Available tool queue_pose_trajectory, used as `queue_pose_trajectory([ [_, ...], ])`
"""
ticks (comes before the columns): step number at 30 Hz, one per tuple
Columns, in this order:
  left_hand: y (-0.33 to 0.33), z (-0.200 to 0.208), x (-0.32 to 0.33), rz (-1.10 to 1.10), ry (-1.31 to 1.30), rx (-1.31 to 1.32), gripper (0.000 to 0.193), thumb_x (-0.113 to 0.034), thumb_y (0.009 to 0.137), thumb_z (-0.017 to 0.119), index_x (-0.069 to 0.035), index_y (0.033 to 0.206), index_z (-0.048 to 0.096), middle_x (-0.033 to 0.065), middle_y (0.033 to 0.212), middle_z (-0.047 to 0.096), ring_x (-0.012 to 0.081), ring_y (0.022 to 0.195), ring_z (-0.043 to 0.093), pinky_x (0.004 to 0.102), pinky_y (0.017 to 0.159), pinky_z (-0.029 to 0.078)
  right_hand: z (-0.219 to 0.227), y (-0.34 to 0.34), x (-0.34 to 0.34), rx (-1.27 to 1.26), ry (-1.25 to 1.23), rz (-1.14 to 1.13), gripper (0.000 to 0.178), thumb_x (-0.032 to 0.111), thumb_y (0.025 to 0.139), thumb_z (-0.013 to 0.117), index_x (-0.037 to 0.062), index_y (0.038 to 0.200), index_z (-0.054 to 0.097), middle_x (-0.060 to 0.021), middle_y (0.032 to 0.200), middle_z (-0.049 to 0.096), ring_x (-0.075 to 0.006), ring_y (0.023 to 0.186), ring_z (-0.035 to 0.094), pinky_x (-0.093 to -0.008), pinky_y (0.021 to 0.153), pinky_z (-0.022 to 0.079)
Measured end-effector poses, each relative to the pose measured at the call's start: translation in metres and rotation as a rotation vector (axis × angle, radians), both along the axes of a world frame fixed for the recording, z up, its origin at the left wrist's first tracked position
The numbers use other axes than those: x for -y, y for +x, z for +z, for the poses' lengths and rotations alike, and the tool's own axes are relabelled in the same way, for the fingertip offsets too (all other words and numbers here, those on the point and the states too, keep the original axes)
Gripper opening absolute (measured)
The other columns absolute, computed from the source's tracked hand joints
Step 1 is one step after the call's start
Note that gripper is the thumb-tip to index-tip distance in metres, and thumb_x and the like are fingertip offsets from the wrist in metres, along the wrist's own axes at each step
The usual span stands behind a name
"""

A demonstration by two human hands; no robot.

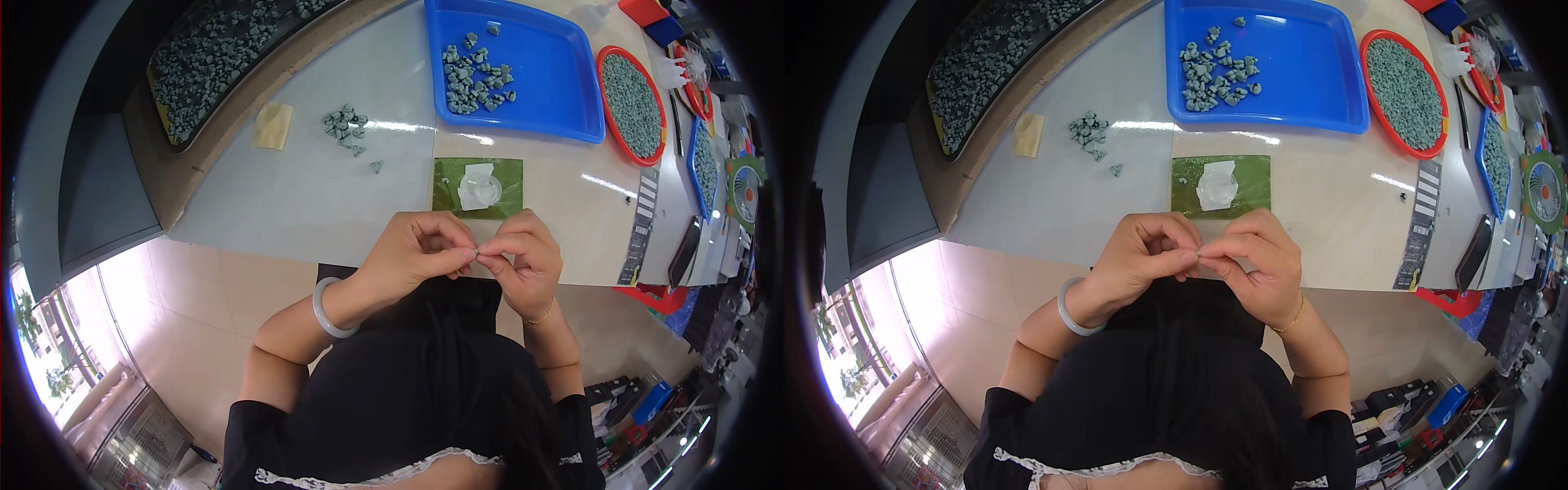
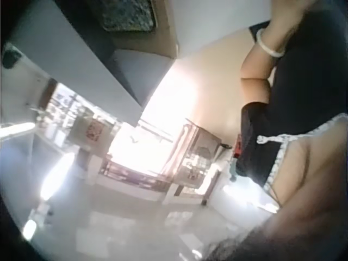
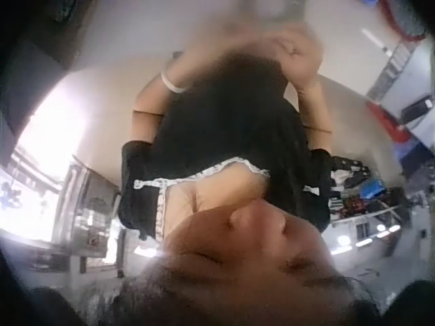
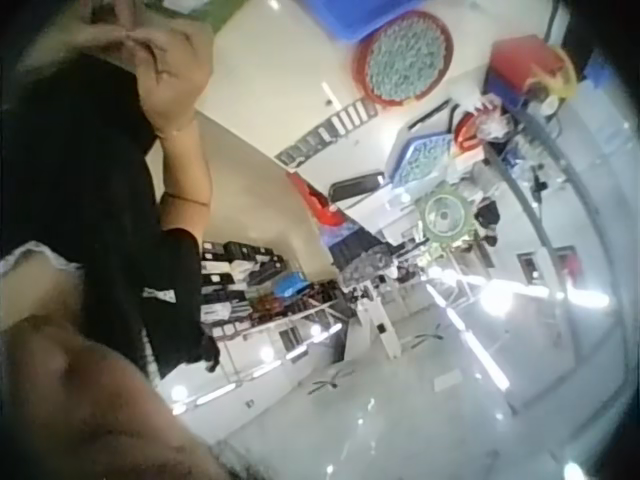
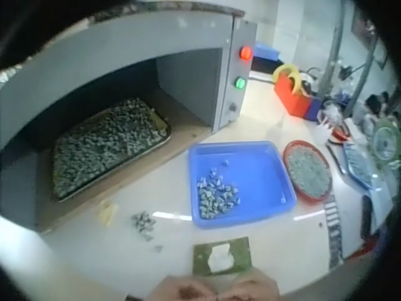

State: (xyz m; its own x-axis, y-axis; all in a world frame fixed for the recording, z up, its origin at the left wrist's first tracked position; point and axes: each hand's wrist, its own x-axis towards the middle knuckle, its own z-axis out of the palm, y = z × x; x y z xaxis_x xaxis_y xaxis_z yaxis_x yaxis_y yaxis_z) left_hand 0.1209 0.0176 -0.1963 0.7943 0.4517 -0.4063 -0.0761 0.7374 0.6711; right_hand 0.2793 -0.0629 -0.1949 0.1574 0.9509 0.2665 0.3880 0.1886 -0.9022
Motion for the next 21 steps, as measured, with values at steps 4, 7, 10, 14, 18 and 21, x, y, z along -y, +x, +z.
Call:
queue_pose_trajectory([
  [4, 0.000, 0.001, 0.000, -0.015, -0.007, 0.007, 0.003, -0.003, 0.079, 0.059, 0.001, 0.078, 0.058, 0.0077, 0.082, 0.056, 0.0130, 0.069, 0.058, 0.0218, 0.058, 0.048, 0.001, 0.000, 0.000, 0.049, 0.021, 0.019, 0.013, 0.008, 0.068, 0.069, 0.0026, 0.073, 0.058, -0.0044, 0.072, 0.049, -0.0158, 0.064, 0.044, -0.0248, 0.058, 0.035],
  [7, -0.001, 0.003, 0.001, -0.030, -0.029, -0.006, 0.004, -0.003, 0.079, 0.059, 0.000, 0.081, 0.059, 0.0077, 0.087, 0.056, 0.0149, 0.074, 0.060, 0.0233, 0.063, 0.050, 0.005, 0.002, -0.003, 0.070, 0.020, 0.007, 0.012, 0.005, 0.065, 0.069, 0.0039, 0.073, 0.059, -0.0047, 0.071, 0.050, -0.0174, 0.064, 0.046, -0.0260, 0.057, 0.037],
  [10, -0.001, 0.004, 0.004, 0.080, -0.123, 0.024, 0.007, -0.004, 0.079, 0.060, 0.000, 0.084, 0.059, 0.0077, 0.094, 0.056, 0.0176, 0.084, 0.061, 0.0253, 0.071, 0.050, 0.008, 0.012, -0.012, 0.183, 0.037, -0.059, 0.014, 0.002, 0.062, 0.069, 0.0049, 0.073, 0.060, -0.0050, 0.070, 0.051, -0.0193, 0.065, 0.048, -0.0274, 0.056, 0.039],
  [14, -0.006, 0.002, 0.003, 0.100, -0.136, 0.024, 0.016, -0.005, 0.079, 0.061, -0.001, 0.094, 0.056, 0.0072, 0.100, 0.055, 0.0203, 0.092, 0.059, 0.0267, 0.078, 0.049, 0.012, 0.023, -0.022, 0.467, 0.042, -0.067, 0.014, -0.005, 0.064, 0.065, 0.0013, 0.075, 0.058, -0.0074, 0.074, 0.051, -0.0197, 0.068, 0.049, -0.0283, 0.058, 0.040],
  [18, -0.011, 0.000, 0.002, 0.115, -0.156, -0.009, 0.023, -0.003, 0.078, 0.061, -0.001, 0.101, 0.053, 0.0067, 0.098, 0.056, 0.0212, 0.093, 0.059, 0.0274, 0.081, 0.048, 0.014, 0.024, -0.027, 0.553, 0.039, -0.033, 0.017, -0.006, 0.062, 0.065, 0.0014, 0.075, 0.058, -0.0073, 0.072, 0.051, -0.0206, 0.067, 0.049, -0.0292, 0.057, 0.040],
  [21, -0.013, 0.000, 0.003, 0.154, -0.178, -0.002, 0.023, -0.001, 0.078, 0.061, -0.001, 0.100, 0.054, 0.0070, 0.097, 0.057, 0.0215, 0.094, 0.059, 0.0276, 0.081, 0.048, 0.012, 0.022, -0.029, 0.585, 0.042, -0.019, 0.017, -0.005, 0.061, 0.065, 0.0016, 0.075, 0.058, -0.0067, 0.071, 0.052, -0.0212, 0.067, 0.049, -0.0299, 0.056, 0.040],
])
